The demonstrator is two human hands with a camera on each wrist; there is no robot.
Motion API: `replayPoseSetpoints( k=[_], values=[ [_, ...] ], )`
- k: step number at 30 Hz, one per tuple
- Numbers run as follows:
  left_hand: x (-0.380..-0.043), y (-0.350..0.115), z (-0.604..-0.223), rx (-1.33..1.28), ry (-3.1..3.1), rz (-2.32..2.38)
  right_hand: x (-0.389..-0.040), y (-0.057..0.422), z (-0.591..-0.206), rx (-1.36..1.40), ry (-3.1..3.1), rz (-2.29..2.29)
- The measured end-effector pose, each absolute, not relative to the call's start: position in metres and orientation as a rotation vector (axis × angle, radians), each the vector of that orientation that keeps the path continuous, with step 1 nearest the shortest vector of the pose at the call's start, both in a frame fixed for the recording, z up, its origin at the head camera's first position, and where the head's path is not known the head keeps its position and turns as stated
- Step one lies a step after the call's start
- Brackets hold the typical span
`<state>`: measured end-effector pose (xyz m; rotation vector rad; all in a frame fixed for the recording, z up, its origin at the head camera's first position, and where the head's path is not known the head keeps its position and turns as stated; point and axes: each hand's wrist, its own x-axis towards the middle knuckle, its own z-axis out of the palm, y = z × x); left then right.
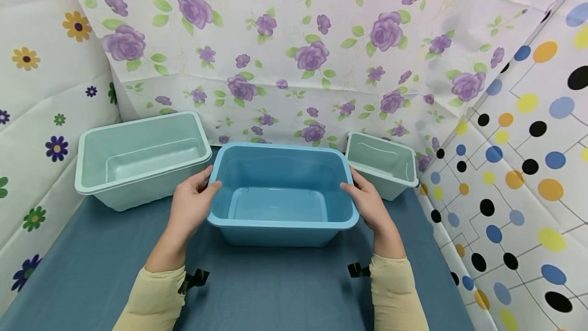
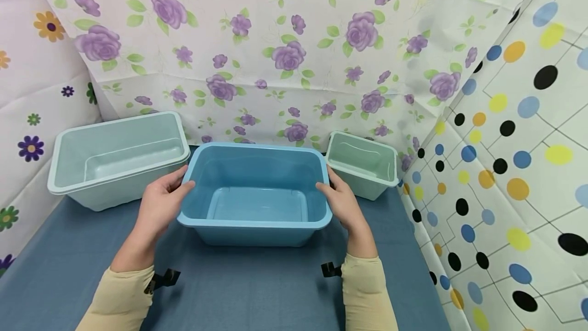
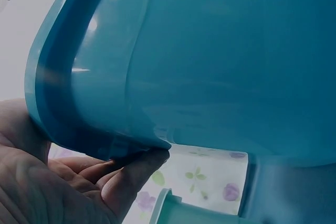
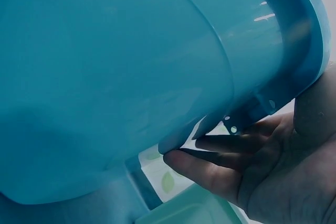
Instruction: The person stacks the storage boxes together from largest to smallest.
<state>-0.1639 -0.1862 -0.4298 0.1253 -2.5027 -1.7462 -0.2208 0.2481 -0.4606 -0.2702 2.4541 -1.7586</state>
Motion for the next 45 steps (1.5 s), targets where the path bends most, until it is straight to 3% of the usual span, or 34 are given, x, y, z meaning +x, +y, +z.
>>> replayPoseSetpoints(
  k=[45],
  values=[
    [-0.1620, -0.1877, -0.4311, 0.111, -2.520, -1.752, -0.2150, 0.2477, -0.4583, -0.274, 2.470, -1.736]
  ],
)
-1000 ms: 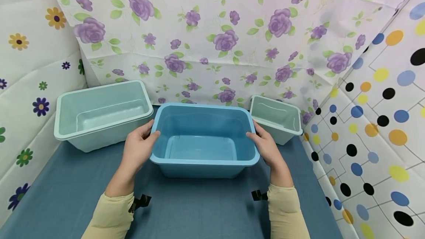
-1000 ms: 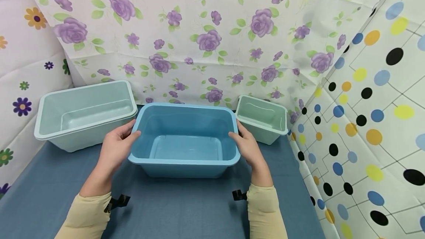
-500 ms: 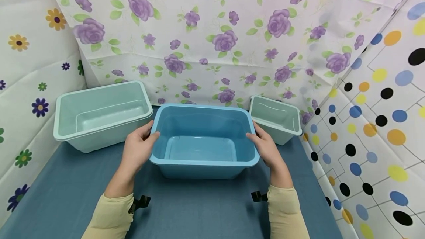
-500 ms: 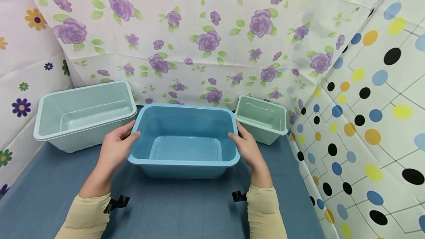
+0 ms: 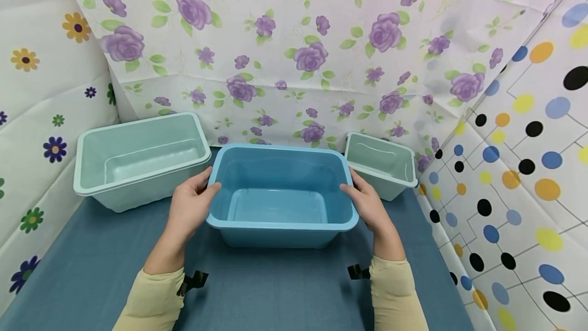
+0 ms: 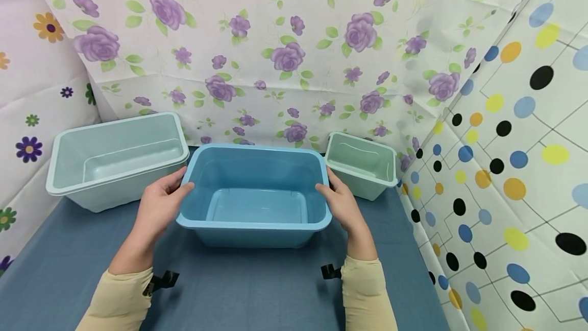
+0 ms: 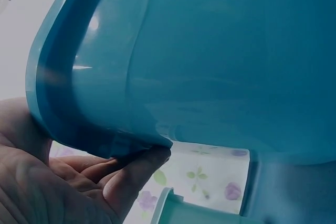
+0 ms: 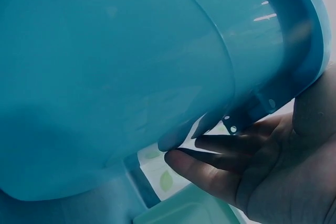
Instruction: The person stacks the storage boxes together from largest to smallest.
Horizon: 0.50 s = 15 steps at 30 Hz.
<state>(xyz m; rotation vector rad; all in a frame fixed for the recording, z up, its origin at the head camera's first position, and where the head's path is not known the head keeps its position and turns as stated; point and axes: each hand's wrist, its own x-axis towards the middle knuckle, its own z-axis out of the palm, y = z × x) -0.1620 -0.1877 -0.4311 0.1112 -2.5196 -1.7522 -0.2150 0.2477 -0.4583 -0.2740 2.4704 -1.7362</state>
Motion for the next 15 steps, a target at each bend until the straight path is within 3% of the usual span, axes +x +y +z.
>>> replayPoseSetpoints(
  k=[15],
  values=[
    [-0.1623, -0.1893, -0.4310, 0.066, -2.546, -1.712, -0.2165, 0.2495, -0.4523, -0.302, 2.486, -1.685]
  ],
)
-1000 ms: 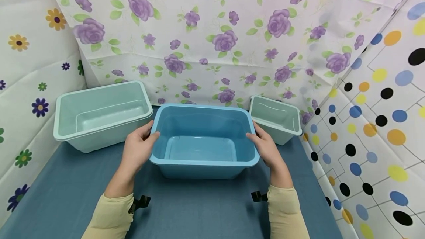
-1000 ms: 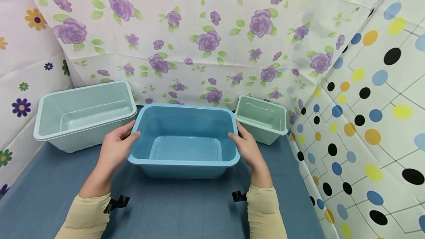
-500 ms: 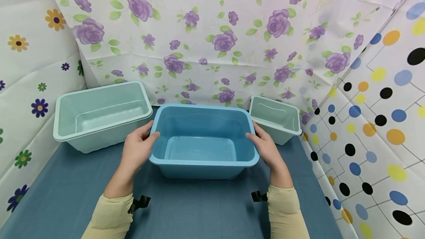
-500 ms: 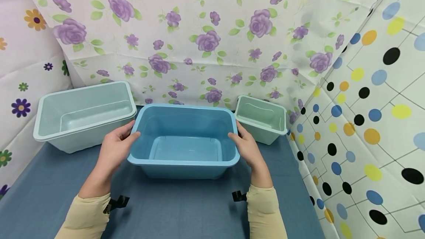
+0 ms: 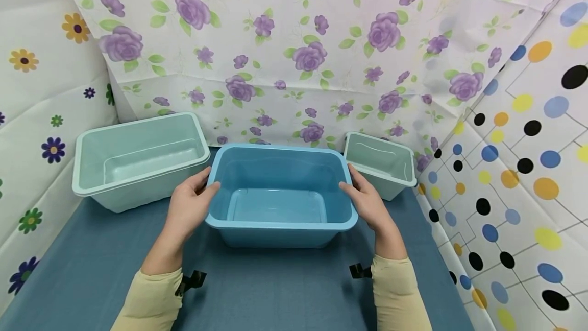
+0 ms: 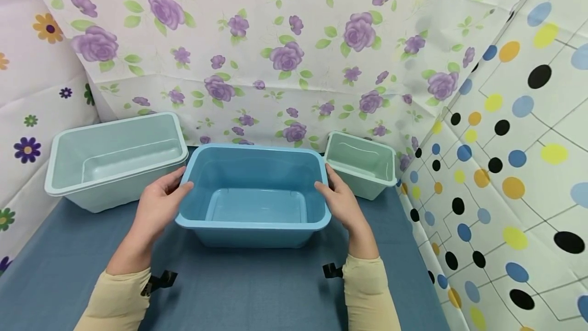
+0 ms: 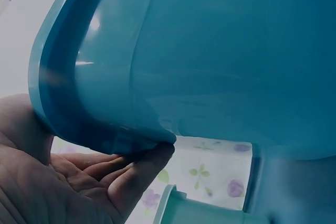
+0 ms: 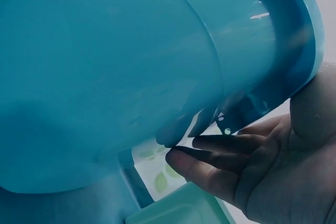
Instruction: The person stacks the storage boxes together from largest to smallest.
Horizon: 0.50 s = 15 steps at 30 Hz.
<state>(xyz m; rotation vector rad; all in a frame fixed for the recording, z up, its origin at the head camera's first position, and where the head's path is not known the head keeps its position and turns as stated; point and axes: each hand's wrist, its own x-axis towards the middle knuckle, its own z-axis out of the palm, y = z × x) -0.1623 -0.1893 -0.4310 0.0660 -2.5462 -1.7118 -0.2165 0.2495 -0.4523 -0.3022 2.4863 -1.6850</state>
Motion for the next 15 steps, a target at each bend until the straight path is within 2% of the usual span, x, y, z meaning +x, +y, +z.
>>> replayPoseSetpoints(
  k=[15],
  values=[
    [-0.1632, -0.1892, -0.4279, 0.052, -2.558, -1.702, -0.2197, 0.2532, -0.4445, -0.371, 2.528, -1.555]
  ],
)
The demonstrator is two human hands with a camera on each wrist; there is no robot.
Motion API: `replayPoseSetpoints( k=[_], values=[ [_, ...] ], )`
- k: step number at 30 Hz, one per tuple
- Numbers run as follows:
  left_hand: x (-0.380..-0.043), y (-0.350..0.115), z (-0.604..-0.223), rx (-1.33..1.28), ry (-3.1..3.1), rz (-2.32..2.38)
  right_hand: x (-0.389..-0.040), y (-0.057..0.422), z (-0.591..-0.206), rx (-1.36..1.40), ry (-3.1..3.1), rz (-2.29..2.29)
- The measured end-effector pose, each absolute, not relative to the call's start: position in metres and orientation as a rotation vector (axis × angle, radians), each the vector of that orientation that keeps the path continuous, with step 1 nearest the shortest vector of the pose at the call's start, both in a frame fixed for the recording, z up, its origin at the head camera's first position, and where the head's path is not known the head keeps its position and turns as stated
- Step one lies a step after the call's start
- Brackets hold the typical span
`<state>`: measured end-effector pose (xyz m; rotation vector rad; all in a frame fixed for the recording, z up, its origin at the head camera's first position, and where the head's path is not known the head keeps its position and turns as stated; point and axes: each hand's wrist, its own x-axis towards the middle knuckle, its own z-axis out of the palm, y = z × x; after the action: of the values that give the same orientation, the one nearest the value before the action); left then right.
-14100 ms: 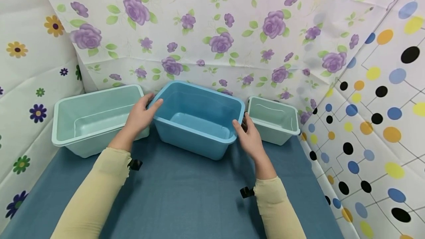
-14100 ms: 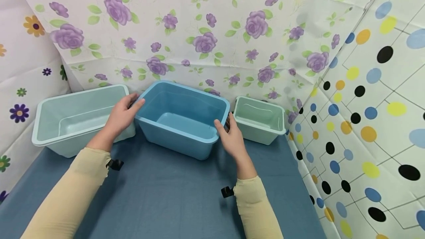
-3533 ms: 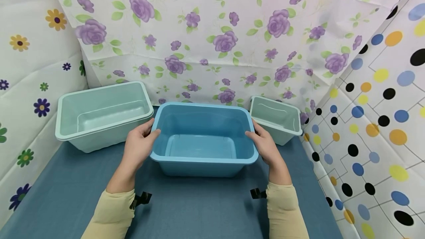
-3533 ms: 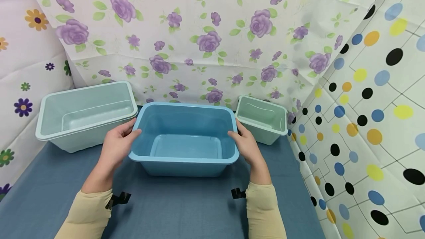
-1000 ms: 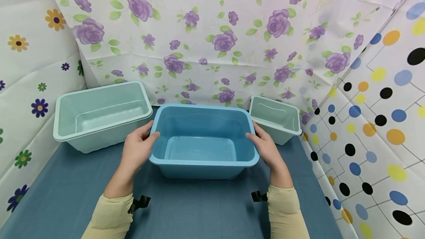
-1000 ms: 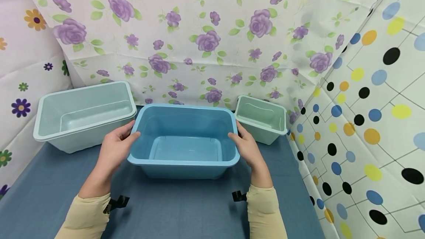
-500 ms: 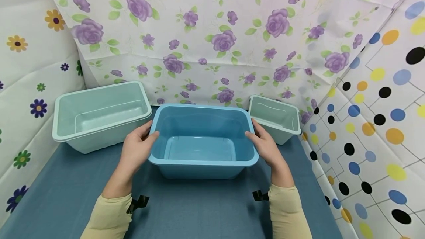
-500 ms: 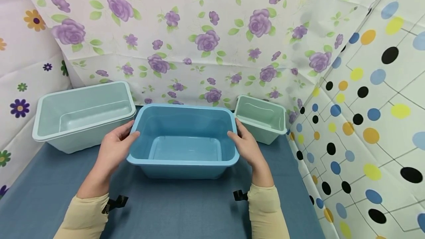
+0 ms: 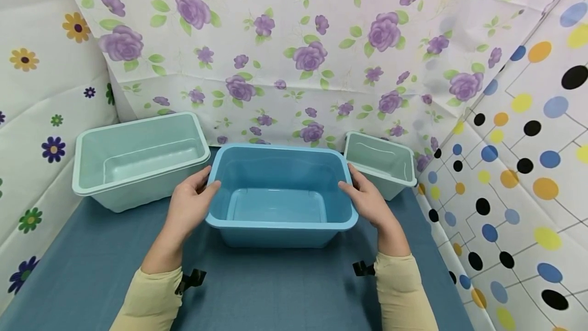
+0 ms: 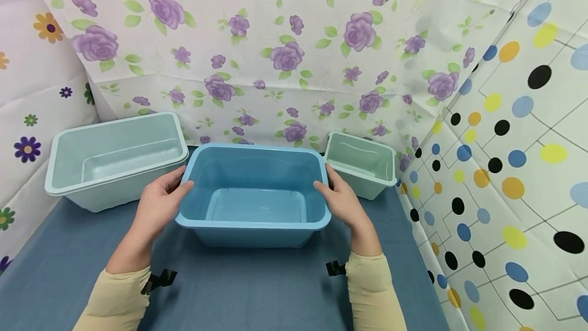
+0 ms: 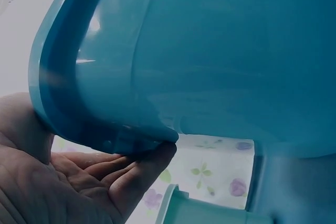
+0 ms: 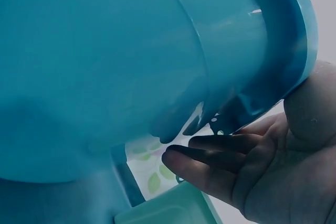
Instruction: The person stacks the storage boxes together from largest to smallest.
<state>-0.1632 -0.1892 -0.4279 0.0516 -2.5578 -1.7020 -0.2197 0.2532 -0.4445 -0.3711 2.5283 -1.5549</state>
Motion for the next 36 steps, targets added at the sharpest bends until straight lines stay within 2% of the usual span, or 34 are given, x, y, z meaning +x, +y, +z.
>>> replayPoseSetpoints(
  k=[22, 36],
  values=[
    [-0.164, -0.193, -0.427, 0.018, -2.570, -1.680, -0.229, 0.250, -0.422, -0.325, 2.679, -1.137],
    [-0.164, -0.202, -0.427, 0.003, -2.522, -1.682, -0.240, 0.248, -0.414, -0.433, 2.691, -1.029]
  ],
)
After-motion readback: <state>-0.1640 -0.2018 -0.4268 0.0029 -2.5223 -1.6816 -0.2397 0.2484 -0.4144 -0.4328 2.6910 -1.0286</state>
